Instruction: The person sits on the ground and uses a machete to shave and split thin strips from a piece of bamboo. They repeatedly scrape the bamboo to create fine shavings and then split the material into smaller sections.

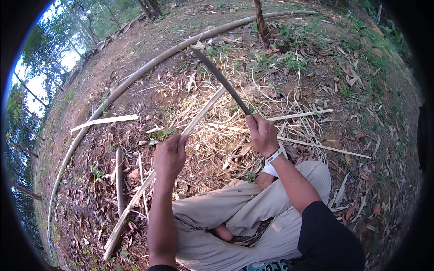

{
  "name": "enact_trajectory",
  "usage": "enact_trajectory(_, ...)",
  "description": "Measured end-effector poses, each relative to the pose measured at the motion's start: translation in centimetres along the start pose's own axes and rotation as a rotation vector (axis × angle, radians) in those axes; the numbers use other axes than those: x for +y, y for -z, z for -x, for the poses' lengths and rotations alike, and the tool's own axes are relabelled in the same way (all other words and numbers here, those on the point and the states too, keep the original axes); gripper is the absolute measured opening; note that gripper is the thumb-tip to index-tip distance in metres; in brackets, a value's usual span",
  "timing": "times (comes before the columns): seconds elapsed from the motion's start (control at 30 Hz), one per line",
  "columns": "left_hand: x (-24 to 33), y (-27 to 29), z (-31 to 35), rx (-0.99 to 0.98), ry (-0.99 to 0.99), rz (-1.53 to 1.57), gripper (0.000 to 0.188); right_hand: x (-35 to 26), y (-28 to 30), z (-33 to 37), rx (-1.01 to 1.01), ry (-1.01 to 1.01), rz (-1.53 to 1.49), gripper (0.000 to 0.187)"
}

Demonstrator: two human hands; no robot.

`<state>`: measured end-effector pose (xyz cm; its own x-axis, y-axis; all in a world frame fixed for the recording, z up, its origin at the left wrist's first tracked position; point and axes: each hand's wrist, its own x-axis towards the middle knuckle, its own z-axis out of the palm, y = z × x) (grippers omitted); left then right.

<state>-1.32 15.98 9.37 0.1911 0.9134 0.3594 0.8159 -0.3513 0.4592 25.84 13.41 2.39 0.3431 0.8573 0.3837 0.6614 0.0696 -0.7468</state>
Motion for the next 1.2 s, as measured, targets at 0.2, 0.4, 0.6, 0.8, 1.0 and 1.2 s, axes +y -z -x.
enact_trajectory(0.2,1.9,-1.9,1.0,-0.123,-0.008,0.220,0.027,-2.8,-2.7,2.8,-0.103,0.367,0.093,0.047)
enact_trajectory(0.4,1.2,-2.3,0.8,-0.242,-0.006,0.289,0.028,1.2,-1.8,1.3,0.019,0.472,0.210,0.050)
enact_trajectory(0.6,0.1,-0.8,0.5,-0.408,0.131,0.263,0.030,5.5,0.6,-1.5,0.020,0.292,0.312,0.053)
enact_trajectory(0.8,-3.1,3.6,1.1,-0.309,0.152,0.226,0.027,7.5,1.5,-2.8,-0.058,0.198,0.422,0.061)
enact_trajectory(1.0,-7.3,5.5,3.9,-0.123,0.031,0.064,0.026,11.9,2.3,-6.6,0.312,-0.310,-0.102,0.057)
enact_trajectory(1.2,-4.9,4.7,2.1,-0.444,-0.310,-0.291,0.028,1.9,1.7,-3.1,-0.330,-0.348,-0.829,0.033)
